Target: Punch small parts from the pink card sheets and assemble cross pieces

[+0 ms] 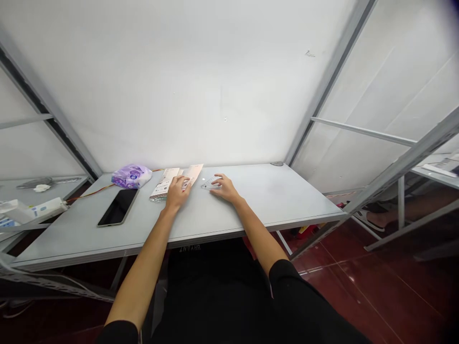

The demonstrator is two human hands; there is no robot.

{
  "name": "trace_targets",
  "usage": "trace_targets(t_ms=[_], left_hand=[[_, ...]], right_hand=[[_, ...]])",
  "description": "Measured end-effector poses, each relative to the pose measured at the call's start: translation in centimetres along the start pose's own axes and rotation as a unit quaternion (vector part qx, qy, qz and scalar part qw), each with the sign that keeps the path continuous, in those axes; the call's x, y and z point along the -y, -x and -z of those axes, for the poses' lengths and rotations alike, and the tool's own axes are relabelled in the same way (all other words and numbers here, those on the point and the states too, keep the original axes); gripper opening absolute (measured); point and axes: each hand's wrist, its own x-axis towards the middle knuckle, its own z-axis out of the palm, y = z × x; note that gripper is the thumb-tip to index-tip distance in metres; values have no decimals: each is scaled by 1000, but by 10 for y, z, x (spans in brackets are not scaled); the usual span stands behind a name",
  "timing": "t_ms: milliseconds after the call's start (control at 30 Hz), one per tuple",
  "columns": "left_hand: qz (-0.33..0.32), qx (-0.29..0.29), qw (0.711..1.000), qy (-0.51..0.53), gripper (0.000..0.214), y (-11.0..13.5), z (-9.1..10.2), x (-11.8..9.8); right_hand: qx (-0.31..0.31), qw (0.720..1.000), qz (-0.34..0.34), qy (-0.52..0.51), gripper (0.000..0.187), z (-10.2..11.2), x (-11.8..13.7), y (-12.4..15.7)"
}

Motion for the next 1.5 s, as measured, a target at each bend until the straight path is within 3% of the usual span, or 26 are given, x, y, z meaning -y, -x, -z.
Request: trace_targets(t_ms=[67, 233, 300, 433, 733, 900, 1067, 1167, 1233, 1367, 1433, 1500], left_hand=[[2, -4, 1000, 3, 29, -1, 0, 0], [4, 18, 1000, 11, 31, 0, 4, -6], [-4, 44, 999, 18, 31, 0, 5, -9], [-24, 88, 995, 52, 33, 2, 3, -12], [-43, 150, 984, 88, 34, 6, 2, -22], [-30, 137, 984, 108, 35, 6, 2, -24], [10, 111, 986, 121, 37, 4, 1, -22], [21, 53, 994, 88, 34, 1, 7, -20], [13, -12, 999, 41, 32, -2, 15, -17], [35, -106, 991, -68, 29, -4, 34, 0], [92, -88, 985, -114, 26, -4, 39, 12], [151, -32, 976, -155, 19, -3, 39, 23]], right_hand=[[-31, 1000, -2, 1, 17, 4, 2, -1], [-198, 980, -7, 8, 18, 14, 14, -2], [-189, 982, 19, 1, 20, 12, 19, -1], [-79, 993, 86, -8, 19, 3, 26, 1], [20, 995, 73, 65, 18, -1, 25, 1], [-26, 995, 77, 54, 23, -2, 26, 1], [-156, 986, 30, 50, 24, 4, 30, 0], [-206, 977, -1, 51, 28, 5, 24, -1], [-184, 981, -23, 63, 26, 3, 18, -1], [-68, 987, -71, 124, 25, -5, 5, 1], [-15, 984, -89, 156, 33, -8, 3, 2], [21, 979, -97, 180, 41, -10, 3, 3]])
